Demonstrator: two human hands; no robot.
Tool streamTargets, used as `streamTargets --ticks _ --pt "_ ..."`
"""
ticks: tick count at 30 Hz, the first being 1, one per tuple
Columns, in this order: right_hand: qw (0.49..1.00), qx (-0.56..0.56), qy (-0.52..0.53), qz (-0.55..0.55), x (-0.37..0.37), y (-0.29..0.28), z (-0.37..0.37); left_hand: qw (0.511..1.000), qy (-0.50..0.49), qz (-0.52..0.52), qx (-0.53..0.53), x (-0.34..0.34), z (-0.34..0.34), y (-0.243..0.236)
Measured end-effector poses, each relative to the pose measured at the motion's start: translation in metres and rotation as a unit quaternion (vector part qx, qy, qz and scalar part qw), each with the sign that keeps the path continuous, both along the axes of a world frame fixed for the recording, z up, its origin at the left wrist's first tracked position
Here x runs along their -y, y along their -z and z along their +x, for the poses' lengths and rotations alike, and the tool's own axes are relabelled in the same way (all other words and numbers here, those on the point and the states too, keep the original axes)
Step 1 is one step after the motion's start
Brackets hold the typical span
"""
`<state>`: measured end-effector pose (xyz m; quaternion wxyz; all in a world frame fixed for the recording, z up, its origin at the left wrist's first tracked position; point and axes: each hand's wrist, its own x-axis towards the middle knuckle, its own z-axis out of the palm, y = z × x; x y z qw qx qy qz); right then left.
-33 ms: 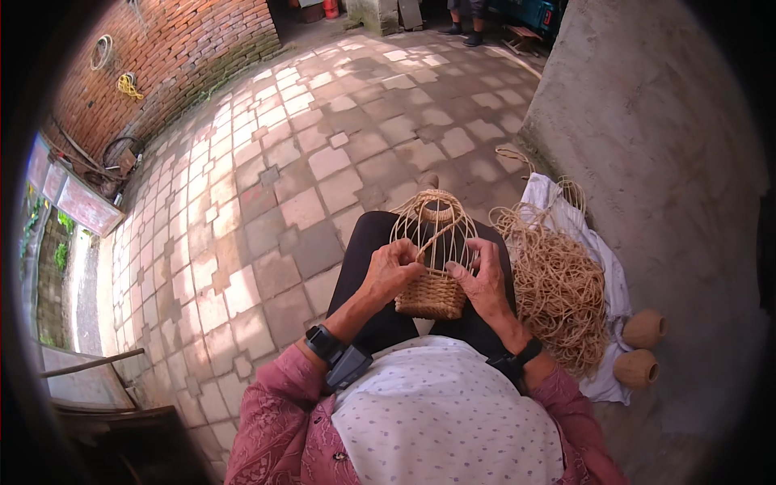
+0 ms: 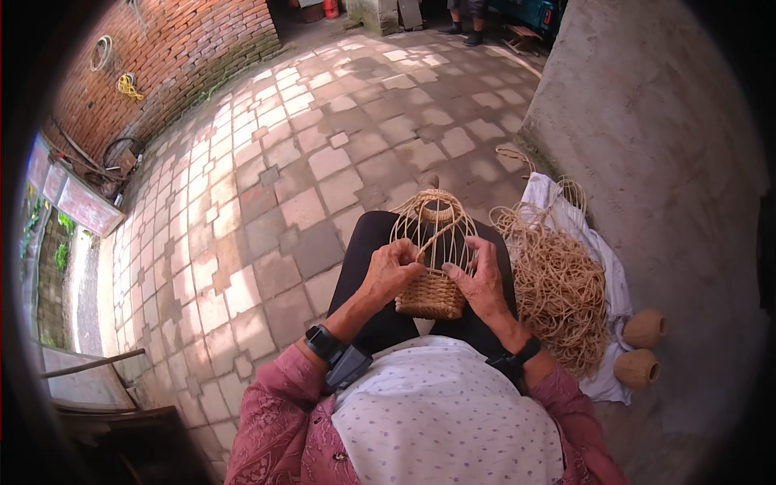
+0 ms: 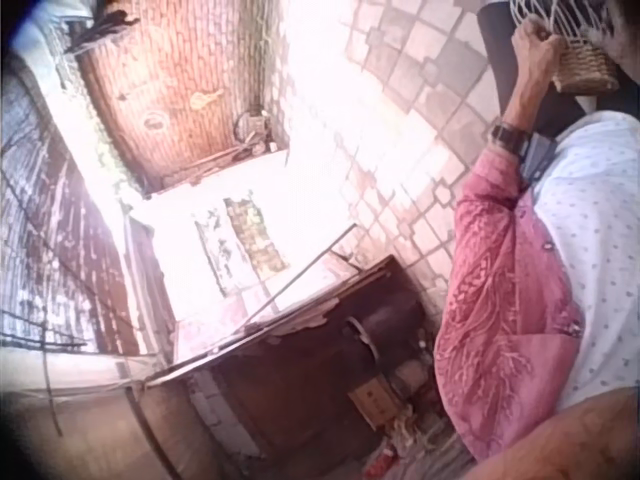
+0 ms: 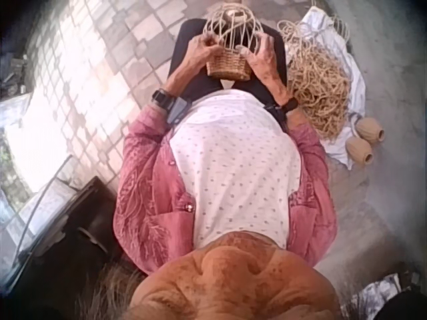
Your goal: Hand-weaving a small wicker or bamboo basket in an outdoor courtyard.
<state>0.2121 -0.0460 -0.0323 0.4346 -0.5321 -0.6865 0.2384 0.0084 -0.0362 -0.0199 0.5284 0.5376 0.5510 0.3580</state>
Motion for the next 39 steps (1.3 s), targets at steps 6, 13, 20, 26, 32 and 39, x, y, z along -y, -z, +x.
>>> streamTargets --ticks 6,13,20,26,32,39 --pt "0.991 -0.053 -0.051 -0.109 -0.002 -0.003 -0.004 0.986 0.014 0.13 -0.104 0.0 0.002 -0.024" --pt "0.994 -0.046 -0.037 -0.088 -0.007 0.013 -0.009 0.894 0.089 0.298 -0.322 -0.037 0.028 -0.03" --pt "0.993 -0.039 -0.02 -0.105 -0.007 0.013 -0.008 0.883 0.068 0.273 -0.375 -0.035 0.045 -0.029" --pt "0.99 -0.075 -0.007 -0.116 -0.009 0.018 -0.004 0.928 0.026 0.205 -0.31 0.003 0.014 -0.033" --pt "0.991 -0.088 -0.015 -0.099 -0.01 0.018 -0.004 0.978 -0.031 0.09 -0.185 0.007 -0.04 -0.01" --pt "0.991 -0.066 -0.013 -0.116 -0.007 0.011 -0.005 0.978 0.021 -0.084 0.191 -0.022 -0.017 -0.02"
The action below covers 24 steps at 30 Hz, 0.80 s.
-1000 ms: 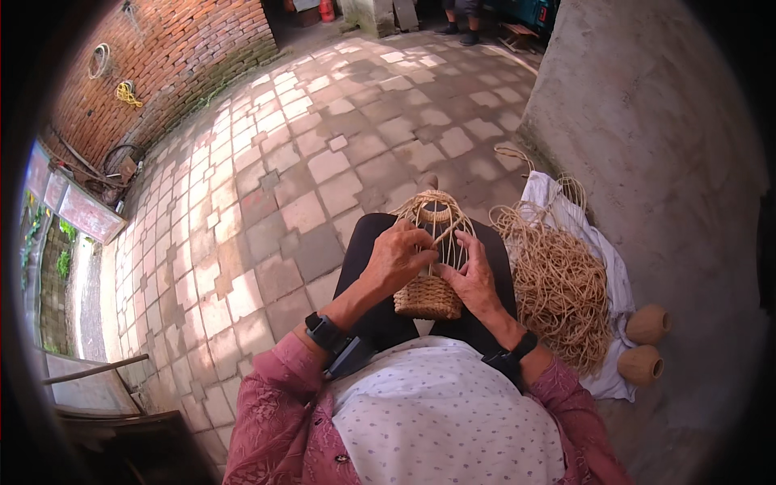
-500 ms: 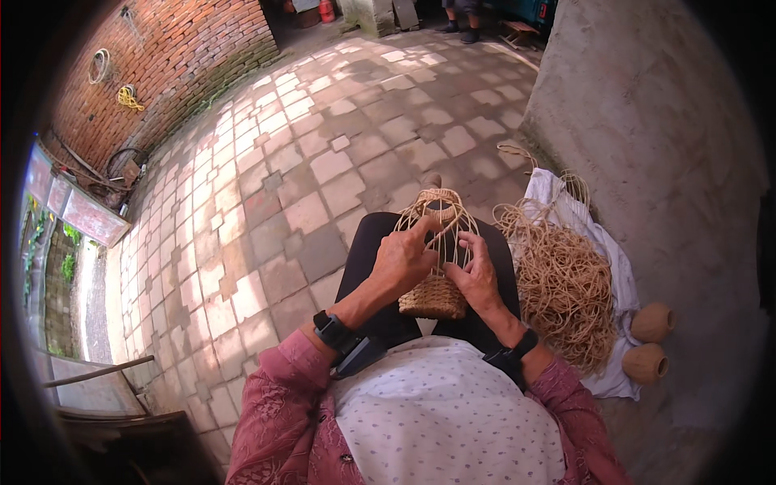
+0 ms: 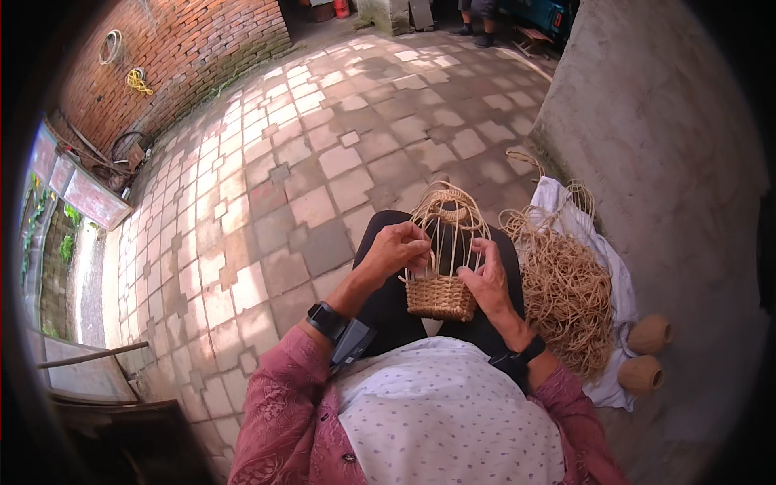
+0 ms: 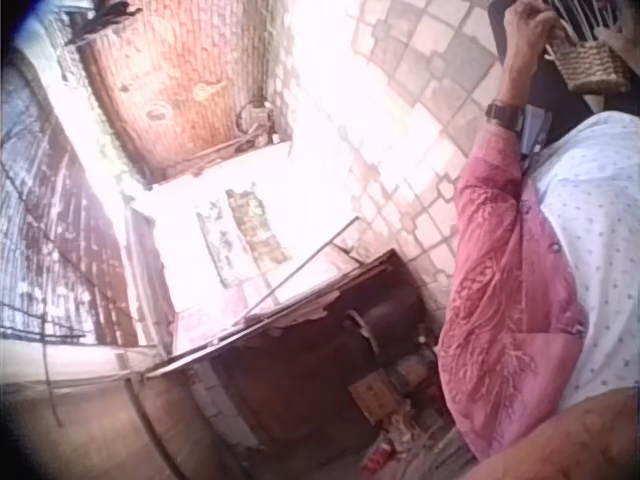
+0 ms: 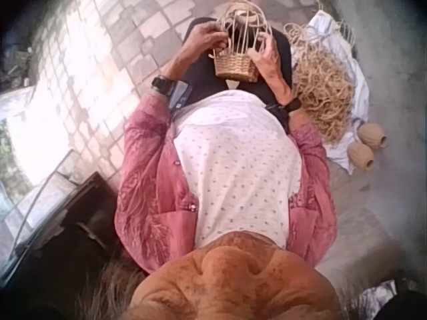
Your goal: Hand-weaving a small wicker or bamboo basket in an outdoor courtyard.
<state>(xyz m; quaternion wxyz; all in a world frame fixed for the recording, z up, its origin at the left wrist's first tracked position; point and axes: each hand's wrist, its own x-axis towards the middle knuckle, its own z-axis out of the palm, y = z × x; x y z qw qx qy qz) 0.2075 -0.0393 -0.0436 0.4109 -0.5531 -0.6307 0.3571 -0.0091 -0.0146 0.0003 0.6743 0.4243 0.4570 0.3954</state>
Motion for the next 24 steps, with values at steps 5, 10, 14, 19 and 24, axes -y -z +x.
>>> streamTargets --ticks 5,10,14,19,24 --pt "0.998 -0.068 0.008 -0.005 0.002 0.001 0.007 0.852 -0.001 0.276 -0.446 -0.004 0.028 0.004" --pt "0.994 -0.104 0.009 -0.014 0.0 0.009 0.009 0.917 0.013 0.221 -0.33 -0.003 0.021 0.003" --pt "0.993 -0.116 0.012 -0.01 -0.003 0.011 0.012 0.952 -0.016 0.176 -0.249 0.012 0.009 0.0" --pt "0.99 -0.14 -0.004 -0.022 -0.003 0.007 0.012 0.822 -0.083 0.202 -0.527 0.04 -0.017 0.018" --pt "0.997 -0.075 -0.008 0.001 -0.002 0.001 0.008 0.845 -0.113 0.112 -0.51 0.039 -0.07 0.023"
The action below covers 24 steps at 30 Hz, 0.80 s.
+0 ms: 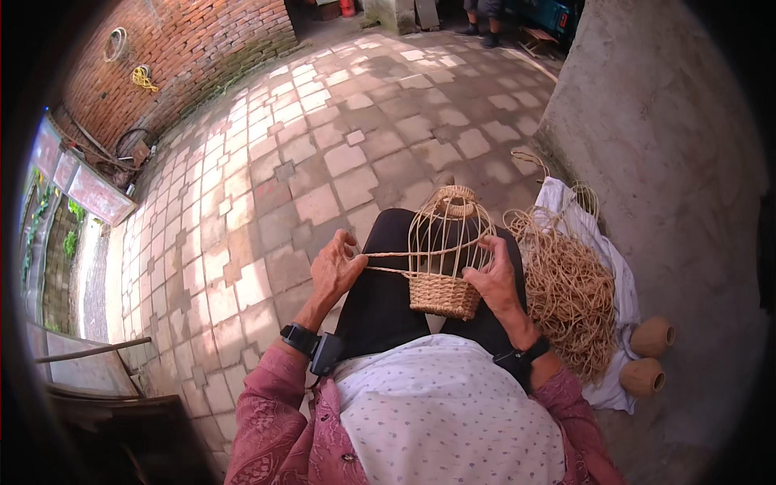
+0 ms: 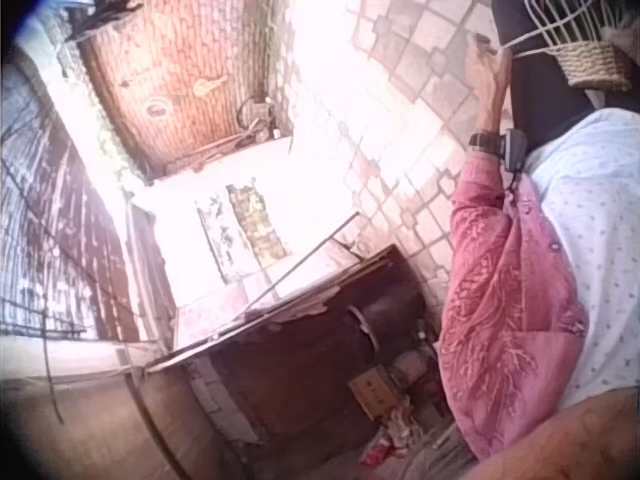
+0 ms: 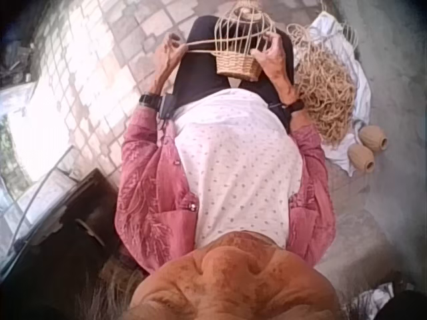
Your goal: Hand-weaving a small wicker or bamboo basket in an outdoor courtyard.
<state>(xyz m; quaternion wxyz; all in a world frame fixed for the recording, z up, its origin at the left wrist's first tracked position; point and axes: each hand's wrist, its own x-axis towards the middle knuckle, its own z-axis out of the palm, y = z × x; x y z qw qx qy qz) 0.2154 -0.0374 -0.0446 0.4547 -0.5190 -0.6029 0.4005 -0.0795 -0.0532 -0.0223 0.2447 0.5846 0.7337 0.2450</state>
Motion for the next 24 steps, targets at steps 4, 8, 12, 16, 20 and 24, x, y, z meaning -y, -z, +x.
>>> streamTargets --ticks 4,8,12,16,20,24 --pt "0.998 -0.049 -0.003 -0.027 -0.002 0.008 0.007 0.987 0.057 0.147 -0.009 -0.004 0.005 -0.012" --pt "0.999 -0.038 -0.017 -0.033 0.002 0.0 0.01 0.938 0.232 0.249 -0.071 -0.012 0.046 -0.029" --pt "0.999 -0.032 -0.018 -0.029 0.0 0.008 0.012 0.922 0.279 0.257 -0.081 -0.022 0.074 -0.024" --pt "0.997 -0.055 -0.028 -0.042 -0.001 0.008 0.015 0.916 0.285 0.271 -0.08 -0.028 0.076 -0.016" --pt "0.991 -0.113 -0.028 -0.066 0.001 0.001 0.019 0.946 0.16 0.265 -0.091 -0.03 0.038 -0.018" --pt "0.991 -0.108 -0.045 -0.063 0.001 0.001 0.018 0.973 0.143 0.167 -0.073 -0.036 -0.005 -0.017"
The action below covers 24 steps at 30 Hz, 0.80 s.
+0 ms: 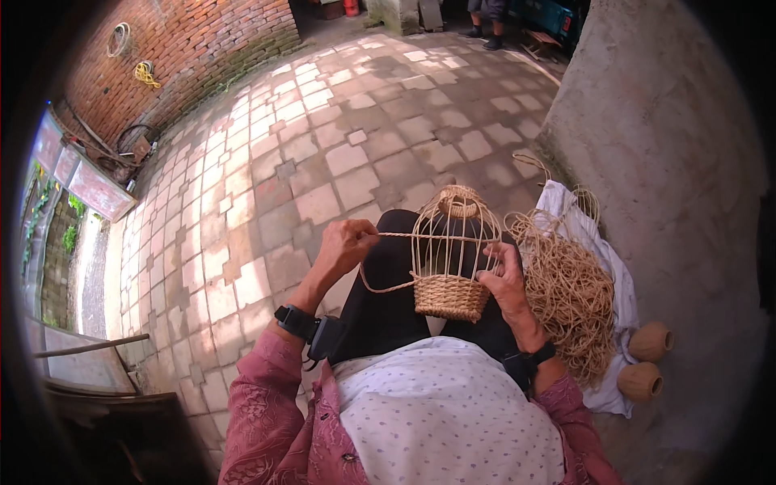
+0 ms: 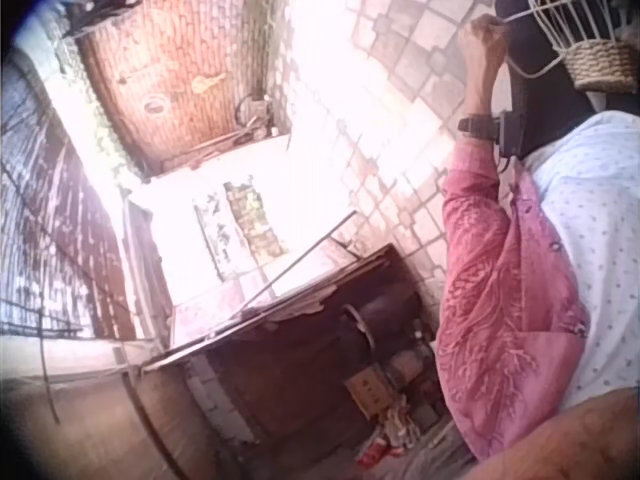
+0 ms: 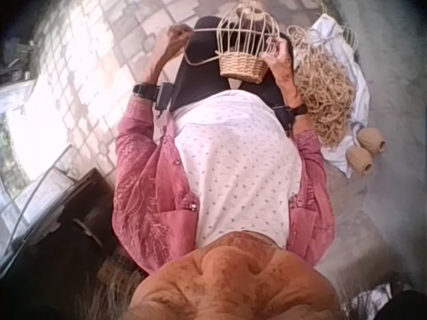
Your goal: Hand-weaving a small wicker or bamboo basket in an outdoor courtyard.
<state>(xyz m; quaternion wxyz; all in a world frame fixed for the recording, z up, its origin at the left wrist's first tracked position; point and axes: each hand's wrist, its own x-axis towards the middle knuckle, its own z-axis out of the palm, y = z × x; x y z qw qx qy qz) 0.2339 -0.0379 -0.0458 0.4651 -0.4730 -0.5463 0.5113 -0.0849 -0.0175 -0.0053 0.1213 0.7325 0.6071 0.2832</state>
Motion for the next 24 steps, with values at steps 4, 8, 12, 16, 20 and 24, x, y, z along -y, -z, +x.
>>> streamTargets --ticks 4,8,12,16,20,24 --pt "0.999 -0.039 -0.004 -0.029 -0.002 0.006 0.007 0.813 0.058 -0.324 0.48 -0.007 0.016 -0.004" --pt "0.997 -0.037 -0.044 -0.049 0.0 0.004 0.011 0.652 0.099 -0.386 0.645 -0.012 0.058 -0.005" --pt "0.998 -0.014 -0.026 -0.051 0.0 -0.001 0.01 0.882 0.051 -0.282 0.374 -0.017 0.078 0.006" --pt "0.999 -0.014 -0.018 -0.036 -0.002 0.008 0.012 0.999 0.028 0.02 0.016 -0.007 0.095 0.009" --pt "0.989 -0.117 0.003 -0.085 0.001 0.006 0.02 0.993 0.053 -0.069 0.076 -0.004 0.103 -0.007" --pt "0.99 -0.092 0.042 -0.094 0.002 0.009 0.017 0.956 0.081 -0.113 0.258 0.009 0.09 -0.017"
